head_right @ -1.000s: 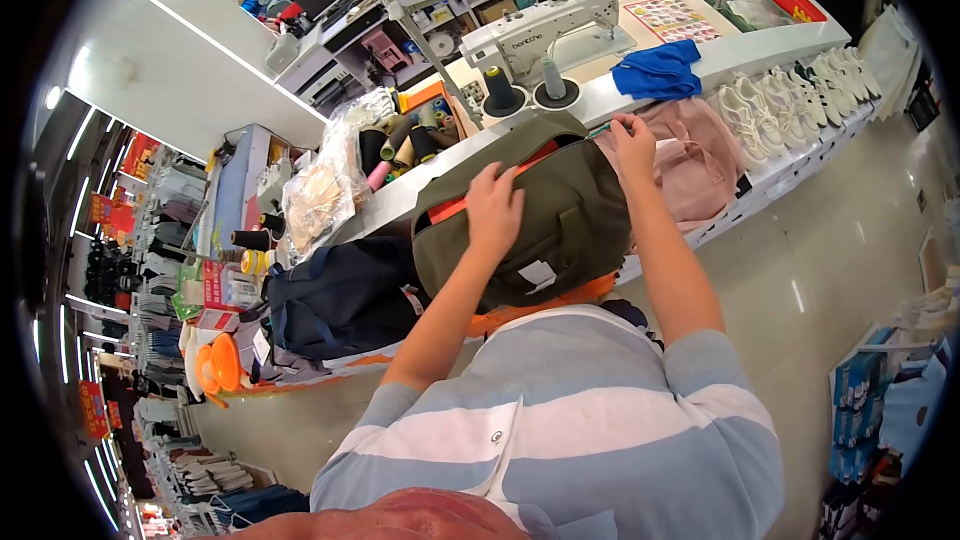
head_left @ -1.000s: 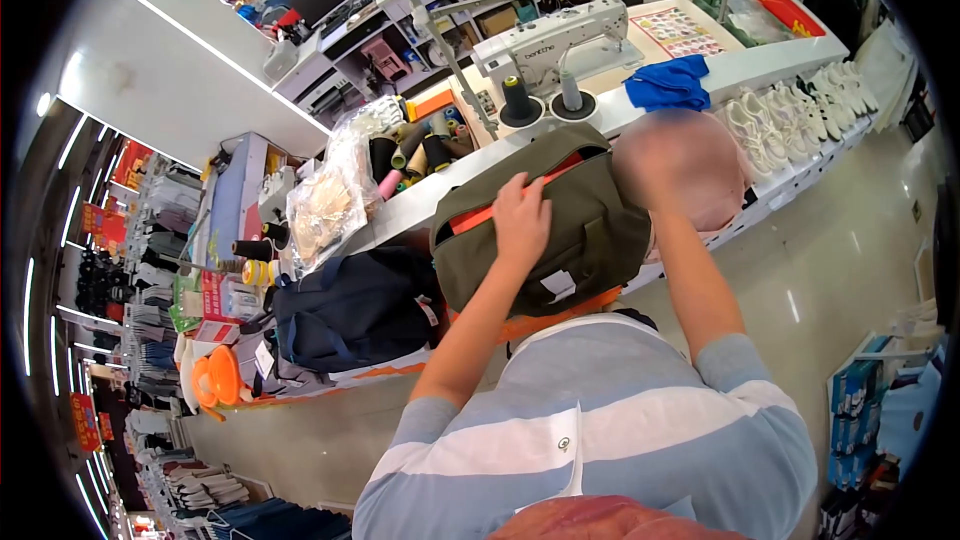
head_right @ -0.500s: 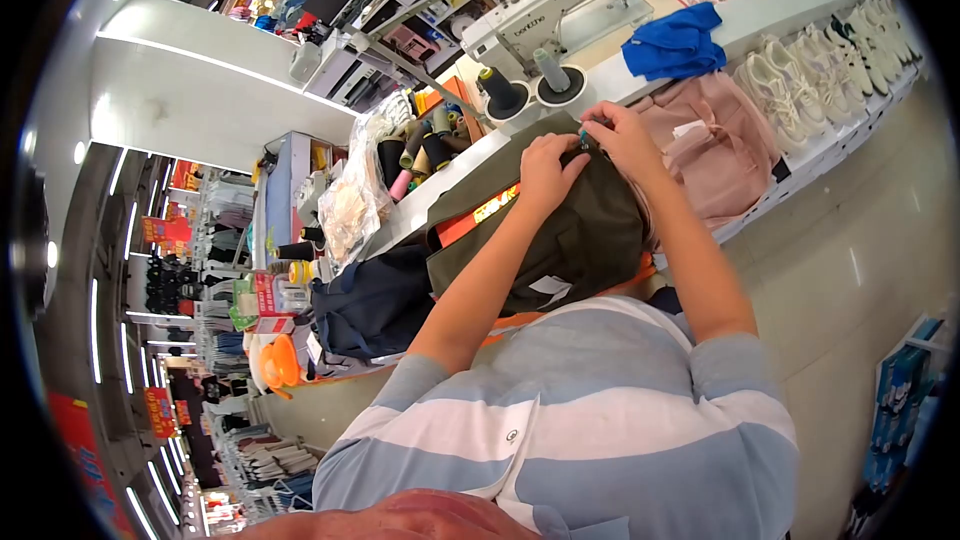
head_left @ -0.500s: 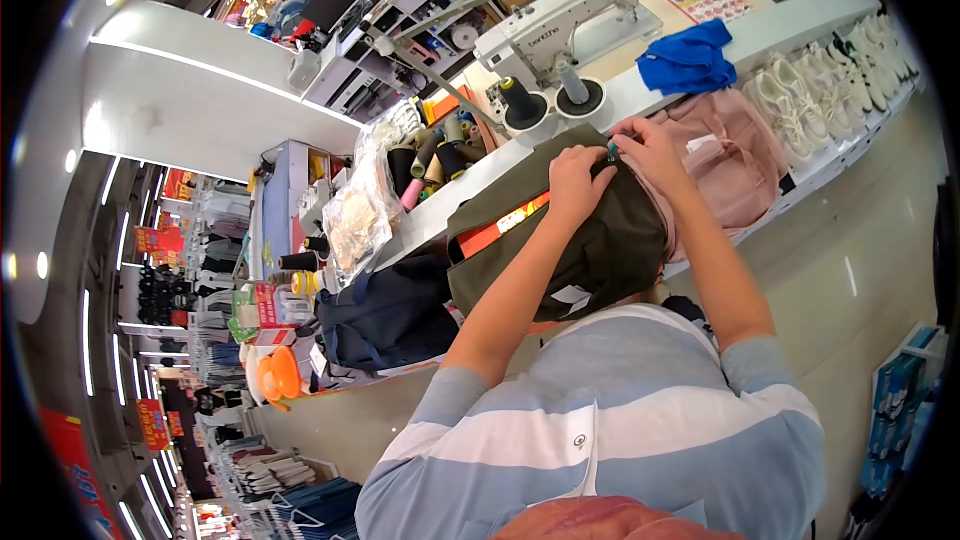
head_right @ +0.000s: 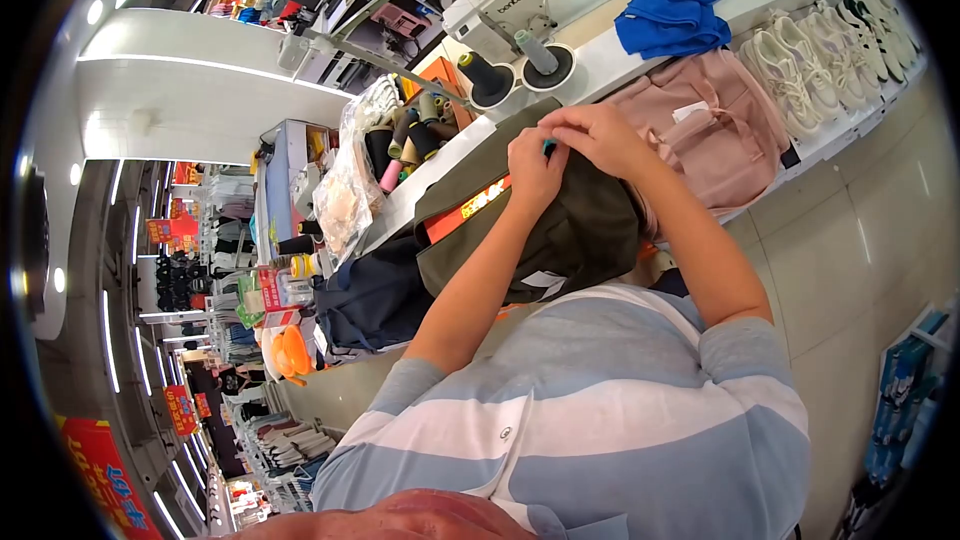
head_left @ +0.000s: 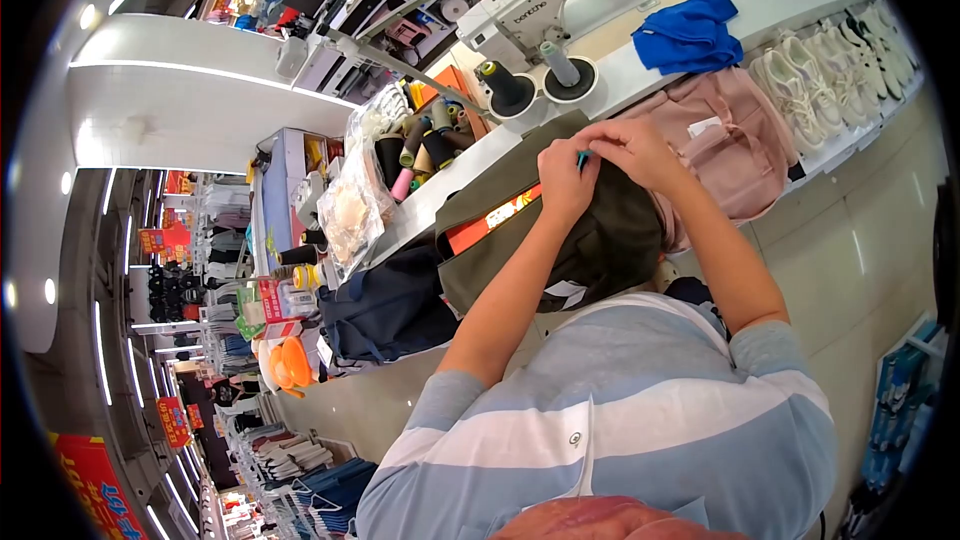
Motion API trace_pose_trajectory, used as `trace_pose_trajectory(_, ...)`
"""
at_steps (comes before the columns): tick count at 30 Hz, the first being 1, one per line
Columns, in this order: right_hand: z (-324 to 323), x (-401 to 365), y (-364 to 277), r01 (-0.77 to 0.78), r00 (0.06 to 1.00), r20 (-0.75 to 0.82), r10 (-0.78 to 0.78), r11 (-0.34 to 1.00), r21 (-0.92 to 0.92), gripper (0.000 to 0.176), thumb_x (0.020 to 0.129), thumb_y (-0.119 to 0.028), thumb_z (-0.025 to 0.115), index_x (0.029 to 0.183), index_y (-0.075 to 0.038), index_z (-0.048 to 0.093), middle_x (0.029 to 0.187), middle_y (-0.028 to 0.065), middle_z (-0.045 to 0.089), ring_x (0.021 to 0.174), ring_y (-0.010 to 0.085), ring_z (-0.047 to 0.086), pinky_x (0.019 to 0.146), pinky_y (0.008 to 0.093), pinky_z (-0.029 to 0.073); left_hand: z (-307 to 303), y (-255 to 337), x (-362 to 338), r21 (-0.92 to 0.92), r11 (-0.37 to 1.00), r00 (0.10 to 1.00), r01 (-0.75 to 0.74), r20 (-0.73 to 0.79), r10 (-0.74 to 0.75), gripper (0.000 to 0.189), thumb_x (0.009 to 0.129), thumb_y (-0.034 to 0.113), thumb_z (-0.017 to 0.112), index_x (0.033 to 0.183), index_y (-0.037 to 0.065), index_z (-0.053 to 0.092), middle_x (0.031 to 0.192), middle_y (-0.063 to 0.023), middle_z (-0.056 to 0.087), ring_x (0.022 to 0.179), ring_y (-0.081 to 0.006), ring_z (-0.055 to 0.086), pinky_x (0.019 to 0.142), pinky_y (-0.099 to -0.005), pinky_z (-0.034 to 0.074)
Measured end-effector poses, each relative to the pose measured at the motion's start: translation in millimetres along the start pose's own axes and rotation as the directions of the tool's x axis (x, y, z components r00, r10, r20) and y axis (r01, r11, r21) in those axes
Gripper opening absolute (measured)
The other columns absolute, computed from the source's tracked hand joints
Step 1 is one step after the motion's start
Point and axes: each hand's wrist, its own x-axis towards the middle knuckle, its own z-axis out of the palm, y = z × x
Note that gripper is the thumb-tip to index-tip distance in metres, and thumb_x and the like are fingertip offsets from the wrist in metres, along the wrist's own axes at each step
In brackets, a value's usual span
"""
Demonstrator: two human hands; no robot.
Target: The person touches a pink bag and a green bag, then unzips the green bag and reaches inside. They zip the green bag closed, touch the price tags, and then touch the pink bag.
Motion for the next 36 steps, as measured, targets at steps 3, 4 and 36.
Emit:
trace_pose_trajectory(3,-7.1,1.0,16.8,-0.135,0.964,-0.189,0.186,0.958,0.253,0.017,0.1,-0.011,0.075,0.112,0.001,0.078,0.097,0.0086,0.079,0.088,0.0112,0.071,0.081,0.0303,0.057,-7.0,9.8,3.2,0.048,0.999,1.0,-0.012,0.025,0.011,0.011,0.093,0.015,0.08,0.1,0.008,0.075,0.09,-0.0112,0.072,0.092,-0.0361,0.068,0.086,-0.0473,0.05)
trace_pose_trajectory(4,-13.1,-0.5,24.9,-0.175,0.97,-0.144,0.196,0.973,0.149,0.017,0.1,-0.013,0.076,0.11,0.001,0.078,0.095,0.0082,0.079,0.086,0.0108,0.07,0.079,0.0306,0.056,-8.4,10.6,3.7,0.036,0.999,1.0,-0.013,0.027,0.012,0.011,0.093,0.015,0.08,0.1,0.008,0.075,0.091,-0.0106,0.072,0.092,-0.0356,0.068,0.086,-0.047,0.05)
trace_pose_trajectory(36,-13.2,-14.6,58.5,-0.089,0.995,-0.062,0.078,0.976,-0.197,0.021,0.09,-0.019,0.068,0.086,0.002,0.066,0.075,0.016,0.063,0.07,0.0263,0.061,0.067,0.0407,0.049,-57.3,2.3,-12.7,-0.01,0.997,0.992,0.08,-0.093,-0.081,0.008,0.085,0.001,0.076,0.092,0.004,0.076,0.082,-0.0103,0.067,0.088,-0.0334,0.061,0.08,-0.0442,0.049)
